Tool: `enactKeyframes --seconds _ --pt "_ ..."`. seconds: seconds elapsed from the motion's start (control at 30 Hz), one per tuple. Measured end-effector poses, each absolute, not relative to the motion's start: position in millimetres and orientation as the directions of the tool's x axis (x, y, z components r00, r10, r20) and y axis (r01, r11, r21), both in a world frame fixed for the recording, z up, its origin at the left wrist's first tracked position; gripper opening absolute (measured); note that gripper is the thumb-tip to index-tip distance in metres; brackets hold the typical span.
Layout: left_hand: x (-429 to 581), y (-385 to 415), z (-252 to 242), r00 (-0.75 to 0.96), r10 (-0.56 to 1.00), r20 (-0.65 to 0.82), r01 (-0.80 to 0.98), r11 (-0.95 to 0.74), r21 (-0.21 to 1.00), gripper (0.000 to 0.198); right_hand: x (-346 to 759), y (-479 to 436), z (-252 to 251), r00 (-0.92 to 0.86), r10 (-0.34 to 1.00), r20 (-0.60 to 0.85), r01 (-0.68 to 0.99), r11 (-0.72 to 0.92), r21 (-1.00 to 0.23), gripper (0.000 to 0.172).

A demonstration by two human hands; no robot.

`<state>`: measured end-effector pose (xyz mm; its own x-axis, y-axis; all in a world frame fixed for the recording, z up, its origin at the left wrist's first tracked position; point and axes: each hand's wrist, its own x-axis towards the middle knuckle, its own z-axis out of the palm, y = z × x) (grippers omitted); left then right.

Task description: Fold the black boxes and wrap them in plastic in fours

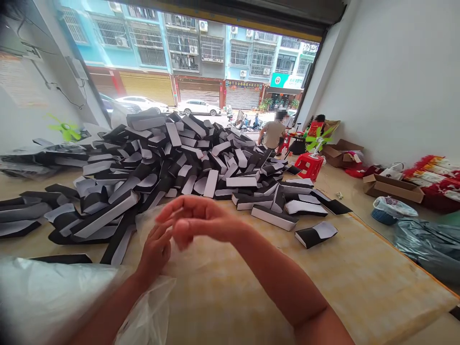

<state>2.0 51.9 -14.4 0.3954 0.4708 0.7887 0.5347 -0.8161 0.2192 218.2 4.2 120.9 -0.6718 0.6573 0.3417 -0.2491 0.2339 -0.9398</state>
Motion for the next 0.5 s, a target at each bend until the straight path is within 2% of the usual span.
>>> enactKeyframes --seconds 0.03,0.07,0.1,0.13,0.17,0.3,0.4,0.5 --pt "2 52 -14 0.436 0.444 0.783 0.495 -0.845 0.203 0.049 224 34 118 -0.528 0.783 0.33 -0.038 0.366 -0.93 0.052" --pt "2 51 -14 0.467 0.433 0.771 0.459 -0.864 0.207 0.047 232 63 113 -0.359 0.873 0.331 0.214 0.422 -0.881 0.048" --pt "2 51 -14 0.485 0.442 0.755 0.43 -0.872 0.234 0.043 243 91 107 -0.183 0.928 0.325 0.477 0.373 -0.796 0.044" --pt "2 51 -15 0.488 0.473 0.734 0.413 -0.865 0.284 0.04 256 115 101 -0.017 0.952 0.304 0.688 0.232 -0.688 0.043" --pt "1 50 -15 0.481 0.523 0.704 0.407 -0.844 0.35 0.037 270 135 96 0.128 0.956 0.265 0.812 0.052 -0.582 0.045" --pt "-1 44 -12 0.456 0.73 0.51 0.428 -0.682 0.593 0.026 327 181 88 0.379 0.902 0.208 0.827 -0.229 -0.513 0.069" --pt "0 40 -11 0.46 0.778 0.429 0.418 -0.615 0.668 0.029 355 198 90 0.485 0.865 0.127 0.791 -0.372 -0.486 0.081" --pt "2 39 -14 0.402 0.83 0.386 0.463 -0.548 0.697 0.042 367 212 86 0.521 0.853 0.029 0.769 -0.454 -0.45 0.086"
